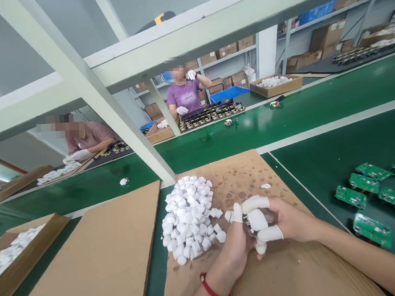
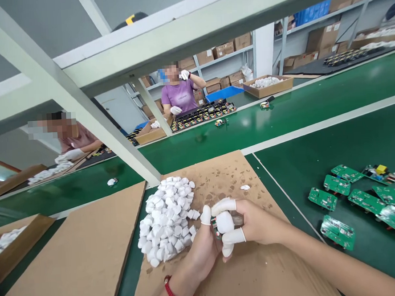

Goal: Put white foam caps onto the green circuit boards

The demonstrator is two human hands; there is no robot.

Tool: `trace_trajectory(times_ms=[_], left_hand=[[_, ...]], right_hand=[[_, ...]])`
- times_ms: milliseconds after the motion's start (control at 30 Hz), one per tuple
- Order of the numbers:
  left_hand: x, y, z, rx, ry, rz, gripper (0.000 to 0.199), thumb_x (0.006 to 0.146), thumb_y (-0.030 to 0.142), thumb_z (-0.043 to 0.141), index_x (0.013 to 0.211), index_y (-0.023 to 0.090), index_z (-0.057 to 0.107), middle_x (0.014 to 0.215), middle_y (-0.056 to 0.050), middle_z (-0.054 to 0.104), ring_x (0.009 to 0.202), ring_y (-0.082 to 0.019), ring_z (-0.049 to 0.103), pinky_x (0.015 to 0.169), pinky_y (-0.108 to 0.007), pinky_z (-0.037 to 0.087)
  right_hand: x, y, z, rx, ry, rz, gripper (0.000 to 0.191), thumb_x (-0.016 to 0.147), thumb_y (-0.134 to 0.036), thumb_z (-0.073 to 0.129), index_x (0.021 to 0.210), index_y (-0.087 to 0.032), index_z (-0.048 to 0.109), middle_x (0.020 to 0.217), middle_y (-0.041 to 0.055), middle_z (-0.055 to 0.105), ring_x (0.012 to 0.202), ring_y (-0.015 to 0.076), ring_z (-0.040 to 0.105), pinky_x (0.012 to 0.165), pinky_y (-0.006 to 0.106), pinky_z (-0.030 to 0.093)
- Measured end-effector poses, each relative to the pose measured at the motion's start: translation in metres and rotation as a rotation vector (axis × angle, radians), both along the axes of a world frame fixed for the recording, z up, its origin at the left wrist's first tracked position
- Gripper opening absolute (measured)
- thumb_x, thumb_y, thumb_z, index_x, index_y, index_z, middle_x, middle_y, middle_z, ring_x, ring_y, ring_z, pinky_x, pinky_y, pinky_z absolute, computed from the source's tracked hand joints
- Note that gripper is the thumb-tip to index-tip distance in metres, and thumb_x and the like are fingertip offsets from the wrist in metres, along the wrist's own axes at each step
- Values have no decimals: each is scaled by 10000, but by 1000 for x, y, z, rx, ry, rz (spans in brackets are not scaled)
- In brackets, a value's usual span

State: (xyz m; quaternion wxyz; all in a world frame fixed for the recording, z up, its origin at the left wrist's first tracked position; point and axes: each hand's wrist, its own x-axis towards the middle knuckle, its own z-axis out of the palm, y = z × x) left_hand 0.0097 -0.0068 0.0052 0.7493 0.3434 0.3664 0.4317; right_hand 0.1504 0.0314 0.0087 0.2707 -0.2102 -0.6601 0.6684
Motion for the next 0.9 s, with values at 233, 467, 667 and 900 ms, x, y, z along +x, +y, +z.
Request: trace_trajectory(times_ms=[233,467,667,900], left_hand=[[-8,4,0,13,57,47,810,762,731,232,896,32,618,434,10,442,386,-92,367,363,-219,243],[-2,10,-27,52,-25,29,832,677,768,376,944,24,634,401,22,465,308,-71,305,317,-231,195],[2,17,-49,35,-81,-20,797,700,735,405,1012,35,624,455,-2,543,280,-50,288,314,-229,155],[0,13,-42,80,-64,-74,735,726,686,439,1022,39,620,477,-6,553,298,-50,303,312,-215,192]], right_hand=[[7,35,4,334,-80,-527,368,683,-377,694,976,-170,610,951,92,653,814,219,633,747,352,522],[23,174,2,471,-408,-1036,408,806,-377,593,1112,-118,516,1007,94,633,929,204,604,852,377,475],[54,214,-23,435,-846,-1198,322,894,-342,500,1156,-156,521,1228,106,504,1124,254,483,956,503,370],[93,189,-7,586,-1080,-716,384,874,-315,518,1222,-155,507,1327,106,464,1237,256,404,1034,447,311]])
